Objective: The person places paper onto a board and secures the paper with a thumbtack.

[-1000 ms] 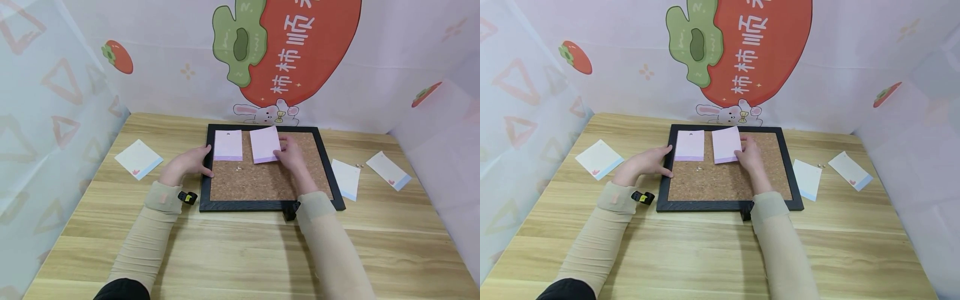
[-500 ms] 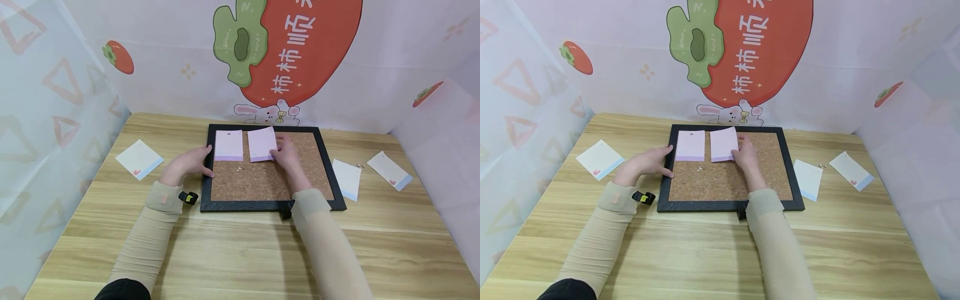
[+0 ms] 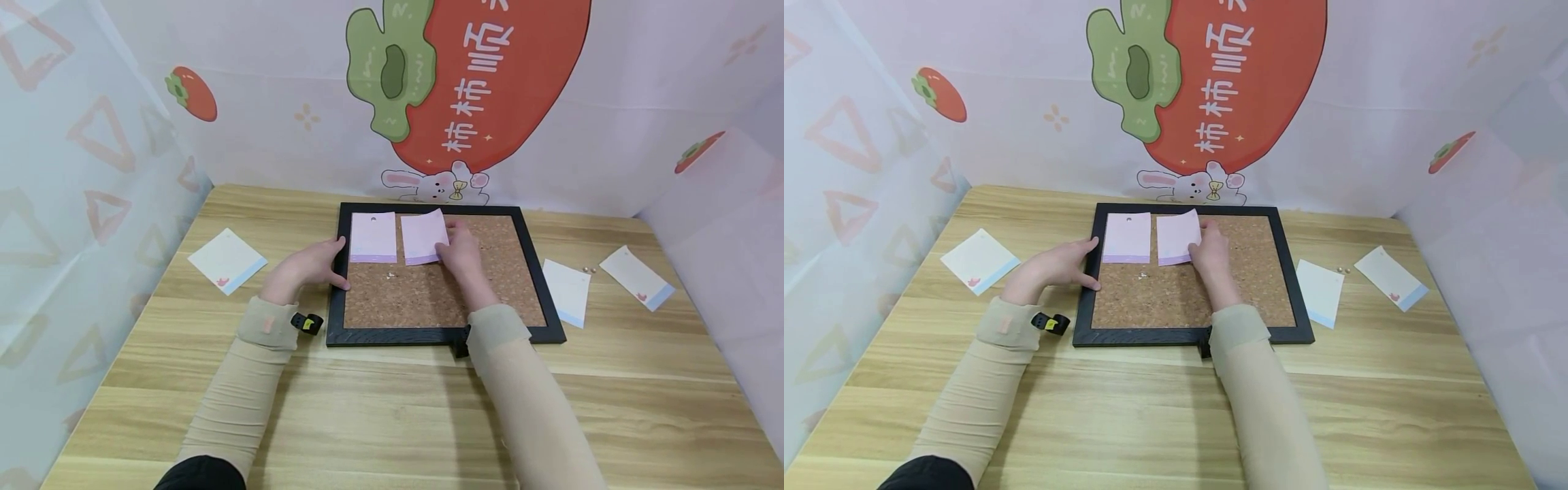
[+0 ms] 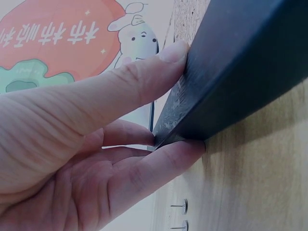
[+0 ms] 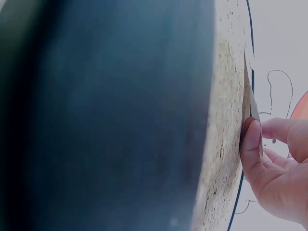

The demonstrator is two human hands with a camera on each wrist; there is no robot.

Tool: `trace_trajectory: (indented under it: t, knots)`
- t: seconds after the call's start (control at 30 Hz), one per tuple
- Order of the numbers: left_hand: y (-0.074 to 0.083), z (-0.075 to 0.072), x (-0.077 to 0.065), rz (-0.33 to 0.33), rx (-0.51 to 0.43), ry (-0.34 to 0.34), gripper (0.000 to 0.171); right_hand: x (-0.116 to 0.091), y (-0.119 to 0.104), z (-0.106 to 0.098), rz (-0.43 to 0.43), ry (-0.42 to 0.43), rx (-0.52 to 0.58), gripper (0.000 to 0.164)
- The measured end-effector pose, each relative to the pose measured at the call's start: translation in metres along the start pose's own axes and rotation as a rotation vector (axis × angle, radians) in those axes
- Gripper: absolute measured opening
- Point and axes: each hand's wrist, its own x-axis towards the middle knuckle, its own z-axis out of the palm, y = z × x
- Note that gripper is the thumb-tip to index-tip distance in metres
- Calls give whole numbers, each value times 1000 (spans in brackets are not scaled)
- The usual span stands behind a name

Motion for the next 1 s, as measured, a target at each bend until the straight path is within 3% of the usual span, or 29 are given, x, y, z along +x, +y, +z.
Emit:
trace_trajectory:
  t: [0.27,0.5,0.7,1.0]
  knots:
    - [1,-1,-1,5,12,-4,102,0,-4,2,-16,26,-38,45]
    - [1,-1,-1,-6,-4,-9,104,0,-5,4,-68,36,-70,29]
    - [1,0,-1,-1,6,-7,104,-1,-6,7,-70,32,-116,26]
    - [1,1,1,5,7,-3,103,-4,-7,15,-198,99,-279,26]
